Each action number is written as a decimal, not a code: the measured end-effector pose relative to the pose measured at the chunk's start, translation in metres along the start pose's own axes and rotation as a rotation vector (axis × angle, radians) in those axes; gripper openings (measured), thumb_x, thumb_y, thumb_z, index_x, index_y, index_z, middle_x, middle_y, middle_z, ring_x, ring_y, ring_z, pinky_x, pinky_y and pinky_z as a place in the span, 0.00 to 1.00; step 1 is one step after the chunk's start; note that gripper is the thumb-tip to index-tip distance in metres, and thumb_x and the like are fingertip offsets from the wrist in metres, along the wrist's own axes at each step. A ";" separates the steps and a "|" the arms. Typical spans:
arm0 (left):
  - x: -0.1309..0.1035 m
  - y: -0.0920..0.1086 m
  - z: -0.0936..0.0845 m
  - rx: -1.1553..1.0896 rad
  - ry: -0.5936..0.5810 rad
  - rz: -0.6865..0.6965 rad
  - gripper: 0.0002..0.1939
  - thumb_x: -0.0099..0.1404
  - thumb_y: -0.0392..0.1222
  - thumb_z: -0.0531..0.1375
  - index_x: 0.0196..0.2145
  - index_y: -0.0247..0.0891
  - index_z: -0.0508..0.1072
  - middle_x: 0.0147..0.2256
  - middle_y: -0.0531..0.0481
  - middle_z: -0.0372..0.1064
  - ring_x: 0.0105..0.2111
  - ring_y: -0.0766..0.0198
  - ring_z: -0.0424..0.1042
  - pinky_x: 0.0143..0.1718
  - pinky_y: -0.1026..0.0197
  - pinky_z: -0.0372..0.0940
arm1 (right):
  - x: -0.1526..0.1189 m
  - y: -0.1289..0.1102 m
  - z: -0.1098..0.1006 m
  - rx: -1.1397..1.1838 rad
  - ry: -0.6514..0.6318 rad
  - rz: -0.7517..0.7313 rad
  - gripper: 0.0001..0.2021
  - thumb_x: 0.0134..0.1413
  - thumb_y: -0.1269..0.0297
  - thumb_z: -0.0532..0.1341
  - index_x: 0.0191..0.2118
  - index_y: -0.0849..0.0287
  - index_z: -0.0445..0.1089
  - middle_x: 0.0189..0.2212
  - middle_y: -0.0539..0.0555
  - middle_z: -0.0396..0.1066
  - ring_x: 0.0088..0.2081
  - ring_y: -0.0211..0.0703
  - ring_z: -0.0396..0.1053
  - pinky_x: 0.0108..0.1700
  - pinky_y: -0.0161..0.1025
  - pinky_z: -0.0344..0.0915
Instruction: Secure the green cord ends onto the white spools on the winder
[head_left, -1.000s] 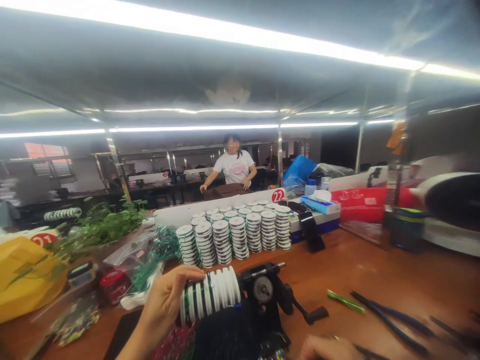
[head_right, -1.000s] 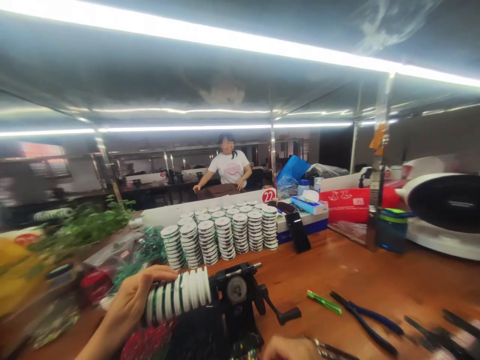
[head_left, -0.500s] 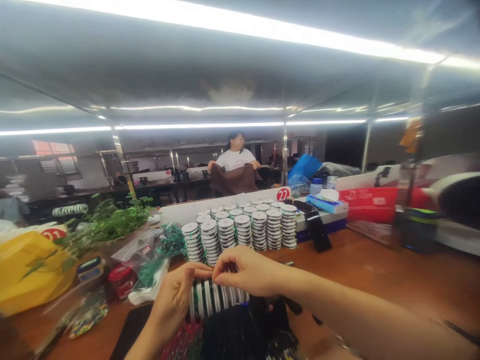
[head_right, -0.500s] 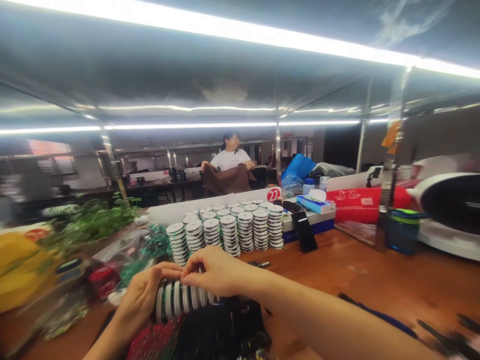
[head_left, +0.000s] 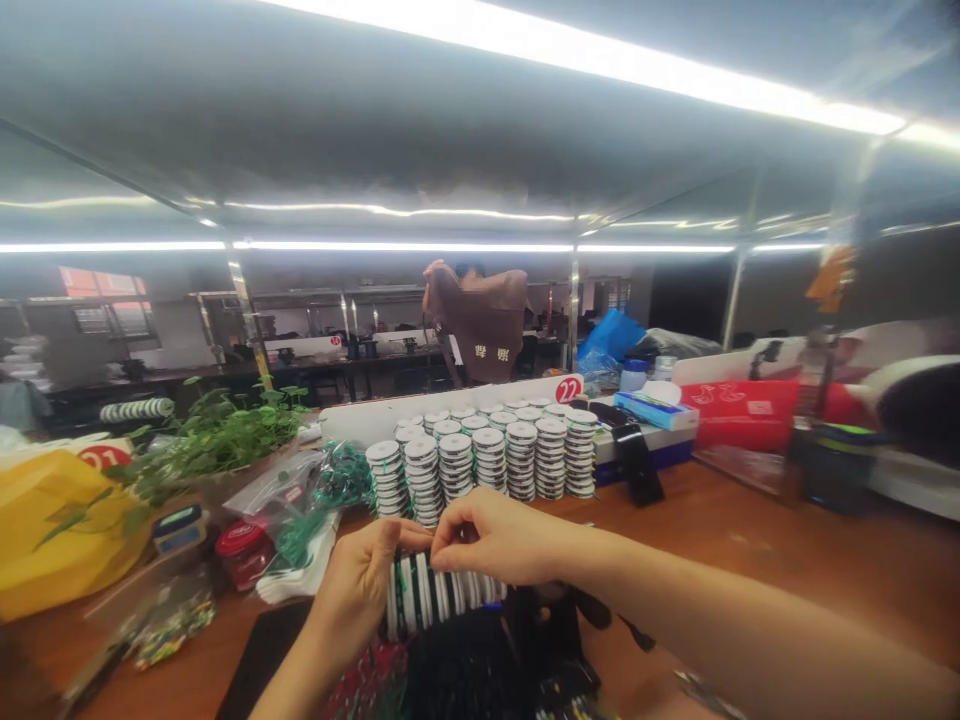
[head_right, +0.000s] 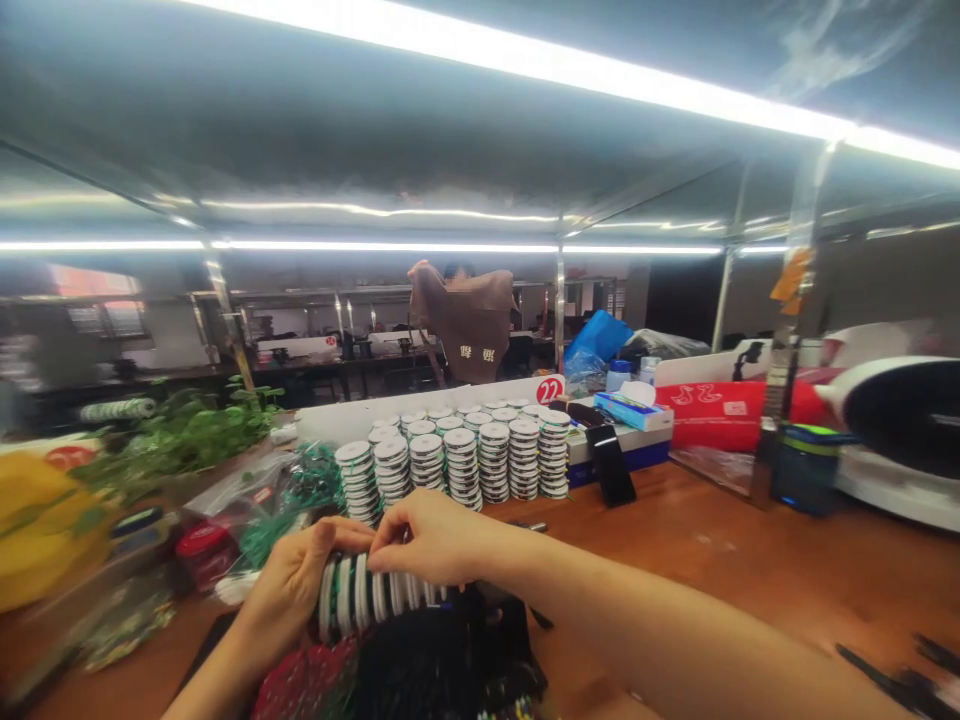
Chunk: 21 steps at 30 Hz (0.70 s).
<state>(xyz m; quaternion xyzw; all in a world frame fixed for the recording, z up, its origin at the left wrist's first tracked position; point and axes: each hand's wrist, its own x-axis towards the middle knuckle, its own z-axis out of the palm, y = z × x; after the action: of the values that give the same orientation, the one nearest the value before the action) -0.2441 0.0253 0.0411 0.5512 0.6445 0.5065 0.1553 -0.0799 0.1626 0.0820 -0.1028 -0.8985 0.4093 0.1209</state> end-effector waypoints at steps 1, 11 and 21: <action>0.000 0.000 0.000 0.001 0.003 -0.005 0.35 0.71 0.67 0.48 0.34 0.40 0.86 0.41 0.43 0.83 0.44 0.54 0.79 0.50 0.56 0.66 | 0.000 -0.001 0.000 -0.016 -0.003 0.003 0.05 0.55 0.67 0.69 0.36 0.60 0.83 0.24 0.45 0.71 0.27 0.34 0.63 0.29 0.32 0.56; 0.001 -0.002 -0.001 0.020 -0.025 -0.014 0.35 0.72 0.66 0.47 0.40 0.39 0.85 0.41 0.44 0.83 0.43 0.55 0.79 0.50 0.57 0.66 | 0.007 -0.016 -0.007 -0.210 -0.142 0.058 0.06 0.60 0.66 0.67 0.38 0.60 0.82 0.22 0.44 0.67 0.26 0.34 0.62 0.29 0.33 0.57; 0.000 -0.002 -0.004 0.050 -0.076 -0.004 0.34 0.73 0.65 0.45 0.42 0.41 0.84 0.44 0.46 0.84 0.46 0.53 0.78 0.50 0.56 0.65 | 0.005 -0.032 -0.011 -0.370 -0.212 -0.026 0.06 0.62 0.68 0.66 0.33 0.60 0.79 0.22 0.44 0.64 0.27 0.35 0.62 0.31 0.34 0.55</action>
<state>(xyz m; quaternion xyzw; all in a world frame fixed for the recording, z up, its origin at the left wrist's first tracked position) -0.2488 0.0236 0.0413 0.5724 0.6517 0.4687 0.1671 -0.0841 0.1513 0.1141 -0.0682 -0.9673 0.2441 0.0098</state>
